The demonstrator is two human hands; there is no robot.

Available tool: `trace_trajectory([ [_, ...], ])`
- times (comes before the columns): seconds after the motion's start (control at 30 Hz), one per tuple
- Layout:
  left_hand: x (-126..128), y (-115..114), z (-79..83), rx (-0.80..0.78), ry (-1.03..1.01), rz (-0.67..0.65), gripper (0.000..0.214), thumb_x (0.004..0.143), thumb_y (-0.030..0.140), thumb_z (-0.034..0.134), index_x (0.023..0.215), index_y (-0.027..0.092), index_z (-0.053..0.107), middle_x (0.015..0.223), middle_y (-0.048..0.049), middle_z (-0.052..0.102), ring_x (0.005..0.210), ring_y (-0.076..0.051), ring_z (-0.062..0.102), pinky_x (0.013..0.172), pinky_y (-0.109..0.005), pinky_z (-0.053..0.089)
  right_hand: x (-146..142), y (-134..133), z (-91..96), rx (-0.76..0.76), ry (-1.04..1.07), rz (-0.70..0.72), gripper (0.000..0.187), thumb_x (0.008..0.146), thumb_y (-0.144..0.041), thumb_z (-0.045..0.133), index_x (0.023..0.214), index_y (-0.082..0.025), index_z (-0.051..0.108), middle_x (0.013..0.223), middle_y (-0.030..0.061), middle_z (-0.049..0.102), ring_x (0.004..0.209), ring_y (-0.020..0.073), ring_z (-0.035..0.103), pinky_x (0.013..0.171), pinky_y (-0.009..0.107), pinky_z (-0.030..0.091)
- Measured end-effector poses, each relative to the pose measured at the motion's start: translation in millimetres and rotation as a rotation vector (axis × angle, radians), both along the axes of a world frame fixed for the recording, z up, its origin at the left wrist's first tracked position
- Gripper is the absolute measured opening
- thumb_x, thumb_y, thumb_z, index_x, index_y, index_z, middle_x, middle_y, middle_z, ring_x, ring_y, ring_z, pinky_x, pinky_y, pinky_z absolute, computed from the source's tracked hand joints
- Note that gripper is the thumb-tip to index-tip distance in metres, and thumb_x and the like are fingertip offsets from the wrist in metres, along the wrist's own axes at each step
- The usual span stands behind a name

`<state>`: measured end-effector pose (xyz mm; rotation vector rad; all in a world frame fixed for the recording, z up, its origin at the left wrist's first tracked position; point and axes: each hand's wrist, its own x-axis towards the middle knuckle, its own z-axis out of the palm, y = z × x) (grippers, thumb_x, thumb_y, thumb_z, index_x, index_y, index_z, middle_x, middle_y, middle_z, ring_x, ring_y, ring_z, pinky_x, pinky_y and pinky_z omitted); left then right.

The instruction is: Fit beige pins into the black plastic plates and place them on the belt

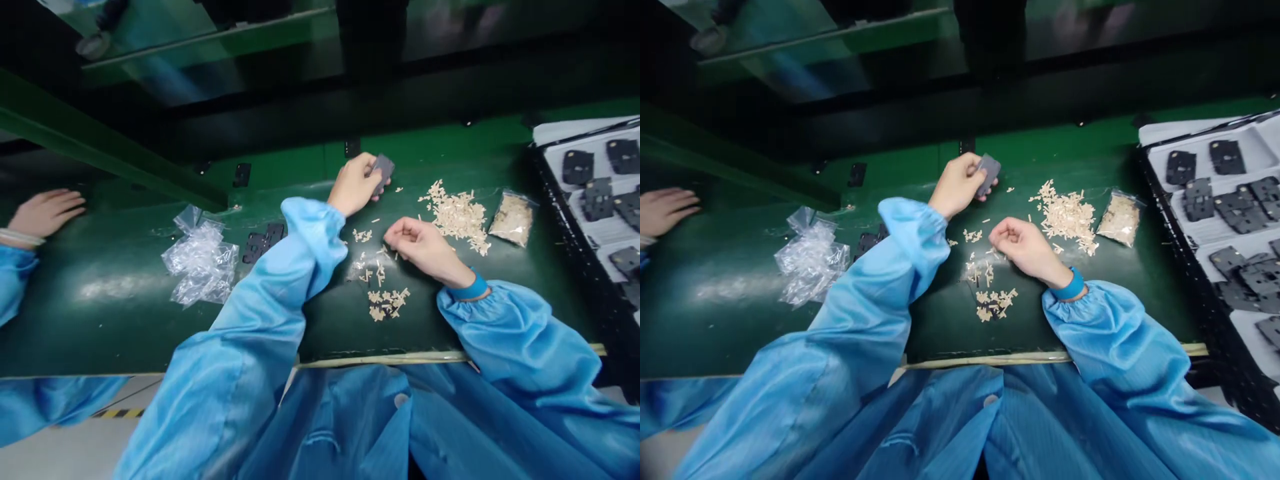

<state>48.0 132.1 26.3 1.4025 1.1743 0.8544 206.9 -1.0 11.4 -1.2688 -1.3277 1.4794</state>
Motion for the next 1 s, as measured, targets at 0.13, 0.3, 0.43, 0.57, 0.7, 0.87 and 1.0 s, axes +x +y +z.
trace_trajectory([
  [0.13, -33, -80, -6.8, -0.24, -0.176, -0.016, 0.006, 0.097, 0.022, 0.057, 0.098, 0.018, 0.052, 0.083, -0.0058, 0.076, 0.058, -0.012, 0.066, 0.049, -0.02, 0.048, 2, -7, 4.6, 0.247, -0.346, 0.415, 0.006, 0.09, -0.02, 0.067, 0.084, -0.019, 0.069, 0.072, -0.0018, 0.062, 0.061, 0.0112, 0.052, 0.06, 0.026, 0.041],
  [0.3, -51, -122, -24.0, -0.157, -0.246, 0.091, 0.012, 0.101, 0.029, 0.05, 0.107, 0.019, 0.05, 0.085, -0.0032, 0.074, 0.055, -0.008, 0.06, 0.044, -0.018, 0.045, -5, -15, 13.7, 0.399, -0.515, 0.496, 0.007, 0.093, -0.015, 0.065, 0.09, -0.02, 0.07, 0.085, 0.002, 0.064, 0.075, 0.0155, 0.058, 0.07, 0.028, 0.044],
  [0.43, -54, -122, -29.3, -0.128, -0.25, 0.124, 0.016, 0.098, 0.033, 0.056, 0.106, 0.02, 0.05, 0.085, -0.0016, 0.072, 0.057, -0.007, 0.058, 0.044, -0.017, 0.043, -12, -22, 13.3, 0.436, -0.588, 0.526, 0.01, 0.097, -0.019, 0.064, 0.105, -0.021, 0.069, 0.102, 0.0061, 0.066, 0.089, 0.0201, 0.062, 0.081, 0.033, 0.049],
  [0.57, -53, -121, -29.4, -0.12, -0.242, 0.119, 0.014, 0.099, 0.03, 0.052, 0.108, 0.02, 0.05, 0.086, -0.0022, 0.072, 0.057, -0.008, 0.057, 0.044, -0.017, 0.043, -17, -26, 10.7, 0.458, -0.66, 0.553, 0.013, 0.101, -0.022, 0.059, 0.111, -0.022, 0.067, 0.105, 0.0075, 0.063, 0.094, 0.0219, 0.061, 0.083, 0.034, 0.049],
  [0.7, -54, -122, -26.5, -0.129, -0.189, 0.091, 0.016, 0.099, 0.032, 0.051, 0.109, 0.02, 0.051, 0.089, -0.003, 0.073, 0.058, -0.008, 0.057, 0.047, -0.019, 0.041, -18, -24, 13.9, 0.442, -0.694, 0.575, 0.017, 0.104, -0.019, 0.048, 0.095, -0.02, 0.063, 0.096, 0.0069, 0.059, 0.087, 0.0203, 0.058, 0.077, 0.033, 0.046],
  [0.87, -66, -138, -16.8, 0.039, 0.272, -0.119, 0.024, 0.085, 0.029, 0.071, 0.104, 0.022, 0.058, 0.094, -0.0008, 0.072, 0.082, -0.018, 0.068, 0.073, -0.028, 0.05, -8, -19, 19.4, 0.426, -0.598, 0.545, 0.014, 0.104, -0.02, 0.051, 0.094, -0.021, 0.061, 0.097, 0.0062, 0.06, 0.088, 0.0201, 0.059, 0.079, 0.033, 0.047],
  [1.0, -70, -154, -11.2, 0.074, 0.548, -0.177, 0.027, 0.085, 0.029, 0.071, 0.107, 0.026, 0.056, 0.096, 0.0, 0.071, 0.095, -0.025, 0.071, 0.077, -0.031, 0.048, -7, -20, 17.2, 0.425, -0.623, 0.504, 0.007, 0.101, -0.023, 0.06, 0.107, -0.022, 0.063, 0.107, 0.0072, 0.061, 0.097, 0.022, 0.061, 0.085, 0.035, 0.049],
])
